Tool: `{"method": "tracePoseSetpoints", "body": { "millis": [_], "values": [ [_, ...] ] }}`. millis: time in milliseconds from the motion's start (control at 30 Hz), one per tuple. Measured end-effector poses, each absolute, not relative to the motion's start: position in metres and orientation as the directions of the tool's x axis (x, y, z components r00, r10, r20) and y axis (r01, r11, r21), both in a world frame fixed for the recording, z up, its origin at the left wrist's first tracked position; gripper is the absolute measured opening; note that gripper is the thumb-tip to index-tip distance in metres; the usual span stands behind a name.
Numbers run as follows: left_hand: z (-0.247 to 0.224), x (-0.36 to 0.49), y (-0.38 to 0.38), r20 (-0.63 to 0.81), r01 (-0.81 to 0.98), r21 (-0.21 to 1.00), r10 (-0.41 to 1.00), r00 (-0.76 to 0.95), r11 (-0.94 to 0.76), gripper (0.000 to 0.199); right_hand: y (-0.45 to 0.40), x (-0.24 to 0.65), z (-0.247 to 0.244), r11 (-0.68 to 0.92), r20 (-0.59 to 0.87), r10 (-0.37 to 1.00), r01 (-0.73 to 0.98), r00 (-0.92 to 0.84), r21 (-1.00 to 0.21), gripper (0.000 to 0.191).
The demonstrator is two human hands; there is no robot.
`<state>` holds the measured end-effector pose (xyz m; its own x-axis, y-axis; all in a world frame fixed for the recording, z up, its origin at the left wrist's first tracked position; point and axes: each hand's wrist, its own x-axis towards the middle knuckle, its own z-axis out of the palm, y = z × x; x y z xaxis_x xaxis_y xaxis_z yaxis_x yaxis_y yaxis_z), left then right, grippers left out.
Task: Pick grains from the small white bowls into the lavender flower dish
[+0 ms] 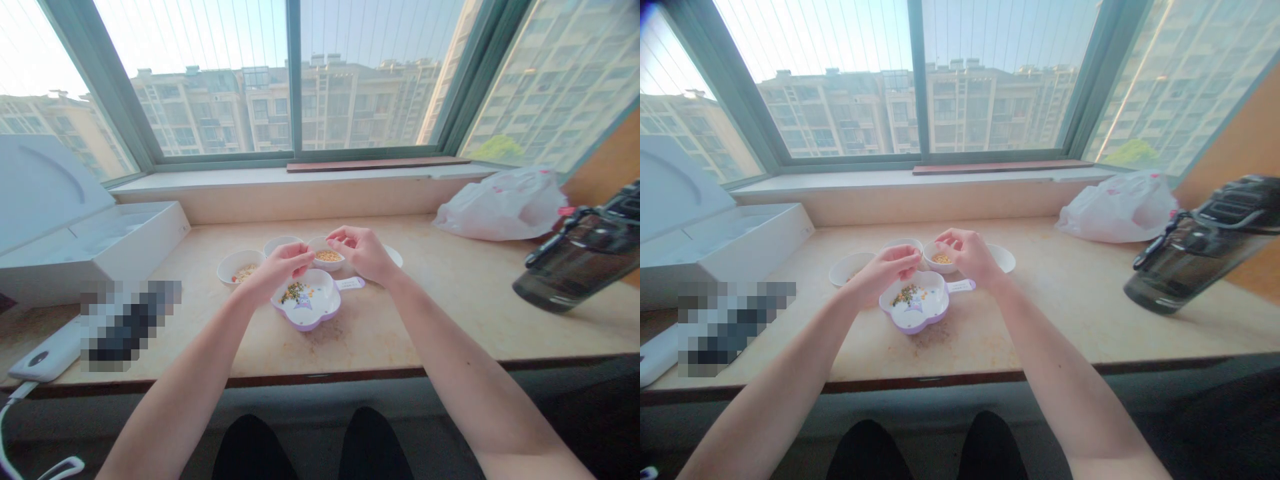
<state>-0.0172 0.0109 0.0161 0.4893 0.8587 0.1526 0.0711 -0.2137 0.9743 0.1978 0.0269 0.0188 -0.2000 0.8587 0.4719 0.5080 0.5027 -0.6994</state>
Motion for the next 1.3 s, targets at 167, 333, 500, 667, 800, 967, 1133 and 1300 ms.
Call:
{"method": "tracePoseSetpoints", "body": {
  "millis": [167, 333, 500, 667, 800, 967, 1133, 1300],
  "values": [
    [0.014, -0.015, 0.012, 0.109, -0.124, 0.991, 0.844, 0.525, -0.051, 0.035, 0.018, 0.188, 0.017, 0.466, 0.374, 0.851, 0.201, -0.37, -0.862, 0.034],
    [0.01, -0.012, 0.012, 0.064, -0.158, 0.987, 0.847, 0.528, 0.024, 0.034, 0.016, 0.18, 0.014, 0.436, 0.356, 0.862, 0.171, -0.359, -0.883, 0.038],
    [0.008, -0.01, 0.012, 0.05, -0.148, 0.989, 0.856, 0.515, 0.031, 0.035, 0.02, 0.18, 0.008, 0.454, 0.368, 0.868, 0.231, -0.335, -0.861, 0.035],
    [0.005, -0.01, 0.013, 0.075, -0.071, 0.996, 0.878, 0.472, -0.048, 0.033, 0.024, 0.182, 0.001, 0.548, 0.459, 0.834, 0.369, -0.306, -0.751, 0.026],
    [0.008, -0.01, 0.01, 0.118, 0.029, 0.989, 0.897, 0.426, -0.144, 0.023, 0.024, 0.183, 0.003, 0.625, 0.541, 0.78, 0.449, -0.315, -0.639, 0.02],
    [0.011, -0.012, 0.011, 0.217, 0.26, 0.912, 0.91, 0.353, -0.318, 0.02, 0.026, 0.188, 0.007, 0.576, 0.545, 0.8, 0.573, -0.249, -0.584, 0.024],
    [0.006, -0.016, 0.019, 0.313, 0.46, 0.788, 0.91, 0.273, -0.409, 0.019, 0.036, 0.209, 0.02, 0.39, 0.569, 0.82, 0.787, -0.061, -0.478, 0.028],
    [0.003, -0.018, 0.022, 0.352, 0.56, 0.714, 0.907, 0.232, -0.421, 0.019, 0.039, 0.246, 0.026, 0.043, 0.351, 0.935, 0.964, 0.053, -0.261, 0.021]
  ]
}}
